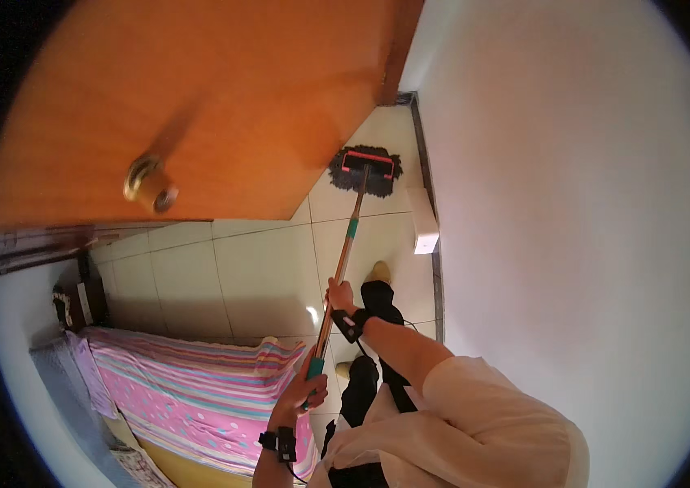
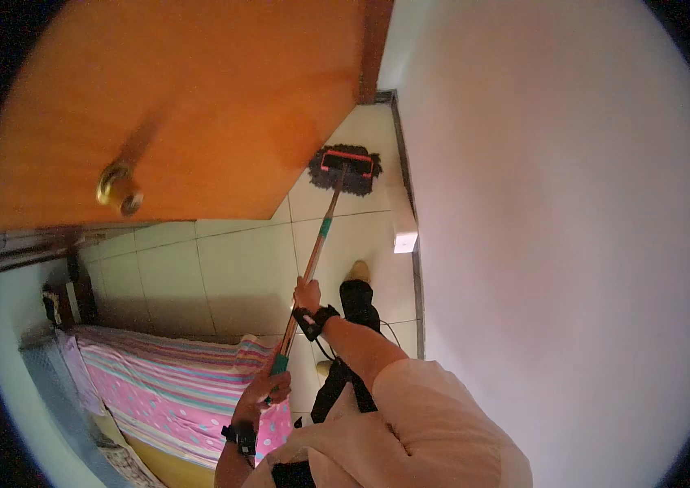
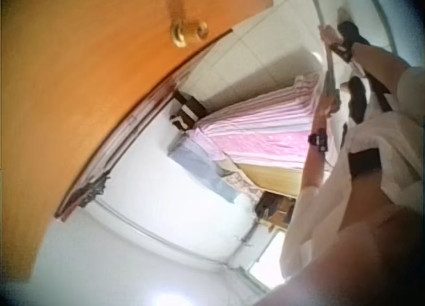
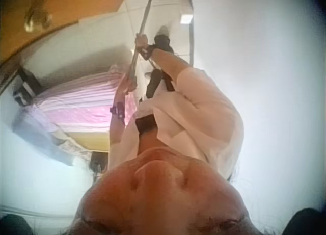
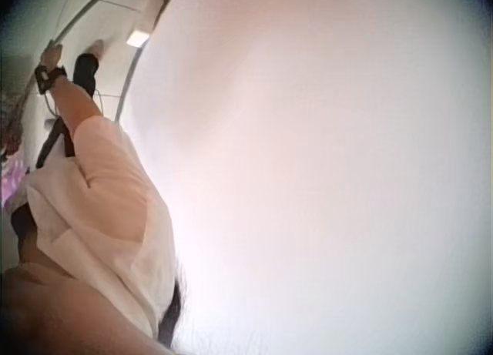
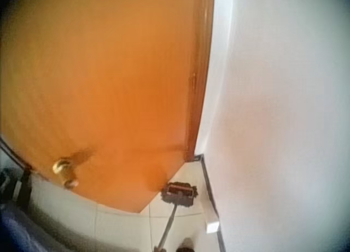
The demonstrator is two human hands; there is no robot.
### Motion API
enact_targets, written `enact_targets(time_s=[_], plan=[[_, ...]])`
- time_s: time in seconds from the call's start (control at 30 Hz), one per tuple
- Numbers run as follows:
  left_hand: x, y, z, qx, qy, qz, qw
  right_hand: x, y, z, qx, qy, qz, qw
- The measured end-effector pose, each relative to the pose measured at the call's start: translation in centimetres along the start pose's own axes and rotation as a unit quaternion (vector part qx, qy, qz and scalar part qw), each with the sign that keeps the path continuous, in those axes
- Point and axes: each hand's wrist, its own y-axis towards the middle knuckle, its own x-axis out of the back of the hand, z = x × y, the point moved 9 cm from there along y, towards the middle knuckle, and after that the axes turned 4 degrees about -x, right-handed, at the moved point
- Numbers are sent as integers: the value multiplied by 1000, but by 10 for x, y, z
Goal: Mop the floor of a bedroom using a spray mop after picking up initial debris with a broom and dustpan.
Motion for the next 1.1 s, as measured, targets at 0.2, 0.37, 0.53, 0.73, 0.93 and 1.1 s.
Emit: enact_targets(time_s=[0.2, 0.37, 0.53, 0.73, 0.93, 1.1], plan=[[-39, 91, -76, 27, -28, -17, 999, 0, 95, 94, -3, -1, 28, 1000], [-143, 177, -89, 55, 15, 107, 993, 150, 239, 138, 148, -90, -46, 984], [-53, 119, -67, 30, -4, 2, 1000, 28, 149, 78, 26, -76, 122, 989], [-6, 49, -33, 23, 51, -29, 998, -2, 107, -32, -64, 222, 197, 953], [65, -53, 37, 8, 41, -64, 997, -56, 29, -153, -85, -143, 231, 959], [137, -154, 125, 46, 53, -88, 994, -81, -69, -255, -43, -234, 345, 908]])
